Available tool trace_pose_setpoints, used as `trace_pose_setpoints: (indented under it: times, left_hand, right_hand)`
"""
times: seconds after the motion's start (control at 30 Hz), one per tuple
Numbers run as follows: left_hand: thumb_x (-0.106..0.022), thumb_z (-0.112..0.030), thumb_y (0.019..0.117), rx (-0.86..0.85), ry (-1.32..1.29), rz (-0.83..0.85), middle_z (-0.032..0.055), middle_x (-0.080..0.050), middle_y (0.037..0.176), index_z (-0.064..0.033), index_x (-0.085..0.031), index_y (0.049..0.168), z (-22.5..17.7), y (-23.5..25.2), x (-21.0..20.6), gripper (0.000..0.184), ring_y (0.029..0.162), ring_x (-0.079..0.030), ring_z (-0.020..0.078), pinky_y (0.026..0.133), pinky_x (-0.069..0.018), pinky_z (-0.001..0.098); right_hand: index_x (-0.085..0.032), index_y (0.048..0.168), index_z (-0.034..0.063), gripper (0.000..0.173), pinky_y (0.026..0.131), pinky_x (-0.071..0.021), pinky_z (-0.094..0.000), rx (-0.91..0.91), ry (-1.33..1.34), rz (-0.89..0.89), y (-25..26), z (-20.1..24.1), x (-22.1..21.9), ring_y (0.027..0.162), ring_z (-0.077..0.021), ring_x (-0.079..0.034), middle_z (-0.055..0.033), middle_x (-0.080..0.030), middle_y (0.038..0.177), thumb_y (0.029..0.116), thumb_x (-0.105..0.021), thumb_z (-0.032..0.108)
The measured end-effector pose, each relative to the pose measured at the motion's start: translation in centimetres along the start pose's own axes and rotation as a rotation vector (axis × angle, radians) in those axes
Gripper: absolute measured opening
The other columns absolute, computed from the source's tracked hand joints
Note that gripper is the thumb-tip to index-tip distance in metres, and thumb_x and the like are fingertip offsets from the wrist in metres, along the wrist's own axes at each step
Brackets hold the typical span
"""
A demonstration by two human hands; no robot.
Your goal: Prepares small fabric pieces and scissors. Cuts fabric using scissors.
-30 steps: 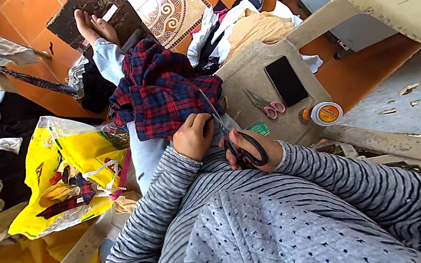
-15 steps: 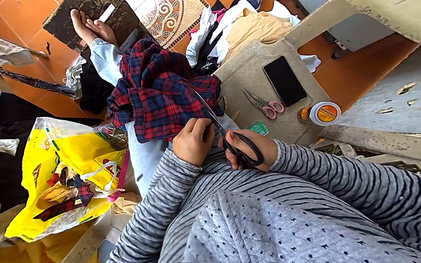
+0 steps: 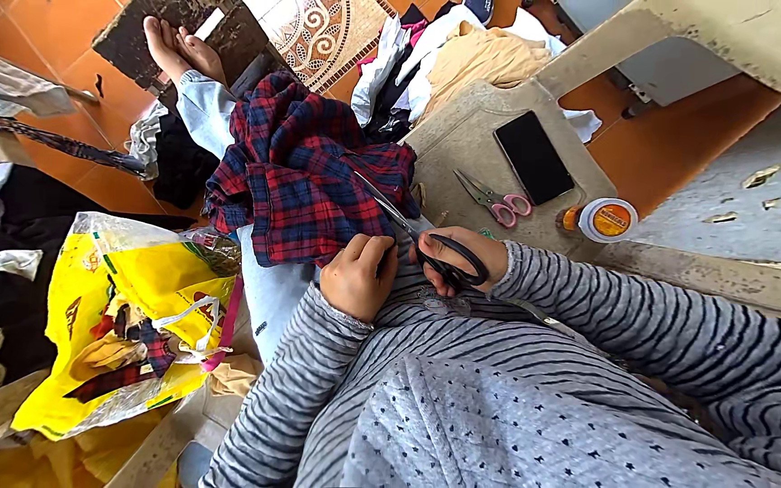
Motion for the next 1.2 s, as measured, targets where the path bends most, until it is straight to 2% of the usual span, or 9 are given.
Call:
trace_pose_setpoints:
  times: [0.13, 0.33, 0.47, 0.7, 0.97, 1.2]
  left_hand:
    - [-0.069, -0.012, 0.0890, 0.004, 0.008, -0.002, 0.0086, -0.072, 0.083, -0.0054, -0.077, 0.093, 0.0, -0.3, -0.1, 0.011, 0.067, -0.070, 0.0182, 0.057, -0.0578, 0.0328]
    - [-0.068, -0.015, 0.0920, 0.031, -0.018, 0.050, 0.0090, -0.074, 0.086, -0.0062, -0.077, 0.095, 0.2, -0.8, 0.1, 0.013, 0.072, -0.072, 0.0201, 0.061, -0.0598, 0.0347]
    - [-0.067, -0.014, 0.0922, 0.022, -0.017, 0.063, 0.0091, -0.074, 0.085, -0.0064, -0.078, 0.094, 0.2, -0.9, 0.1, 0.014, 0.072, -0.072, 0.0202, 0.062, -0.0596, 0.0337]
    - [-0.066, -0.014, 0.0920, 0.026, -0.020, 0.088, 0.0096, -0.074, 0.085, -0.0061, -0.077, 0.094, 0.2, -1.0, 0.0, 0.014, 0.073, -0.073, 0.0217, 0.061, -0.0597, 0.0352]
    - [-0.066, -0.014, 0.0922, 0.007, -0.045, 0.081, 0.0093, -0.073, 0.085, -0.0060, -0.077, 0.094, 0.0, -1.0, 0.3, 0.013, 0.073, -0.072, 0.0204, 0.063, -0.0595, 0.0333]
    - [-0.067, -0.014, 0.0920, 0.020, -0.067, 0.092, 0.0094, -0.074, 0.086, -0.0062, -0.077, 0.095, 0.0, -1.4, 0.6, 0.013, 0.075, -0.073, 0.0205, 0.064, -0.0595, 0.0332]
  right_hand:
    - [-0.056, 0.100, 0.0071, 0.028, 0.050, -0.0538, -0.0174, 0.001, -0.064, 0.024, 0.4, -0.1, 0.8, 0.048, -0.0054, -0.061, 0.0042, -0.056, 0.056, 0.1079, -0.049, 0.033]
    - [-0.057, 0.106, 0.0056, 0.026, 0.052, -0.0544, -0.0177, -0.018, -0.214, 0.075, 1.0, 0.2, 2.0, 0.051, -0.0052, -0.062, 0.0039, -0.058, 0.060, 0.1064, -0.052, 0.031]
    - [-0.056, 0.105, 0.0038, 0.026, 0.052, -0.0534, -0.0174, -0.042, -0.243, 0.082, 1.9, 1.0, 2.0, 0.050, -0.0053, -0.061, 0.0024, -0.057, 0.059, 0.1094, -0.047, 0.028]
    - [-0.057, 0.101, 0.0023, 0.024, 0.049, -0.0517, -0.0171, -0.076, -0.347, 0.077, 3.0, 1.6, 2.6, 0.048, -0.0058, -0.060, 0.0008, -0.057, 0.058, 0.1073, -0.054, 0.025]
    - [-0.057, 0.100, 0.0024, 0.032, 0.049, -0.0512, -0.0182, -0.023, -0.332, 0.108, 3.7, 2.8, 2.7, 0.048, -0.0076, -0.059, -0.0004, -0.055, 0.057, 0.1091, -0.047, 0.032]
    - [-0.058, 0.102, 0.0008, 0.026, 0.048, -0.0507, -0.0175, -0.071, -0.366, 0.094, 4.0, 2.7, 3.2, 0.047, -0.0065, -0.058, -0.0003, -0.055, 0.057, 0.1078, -0.052, 0.025]
Point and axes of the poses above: each hand's wrist, its own y-axis towards the middle knuckle, its own x-axis out of the back of the hand, z = x × y, the point moved 4 cm from there along y, towards the middle knuckle
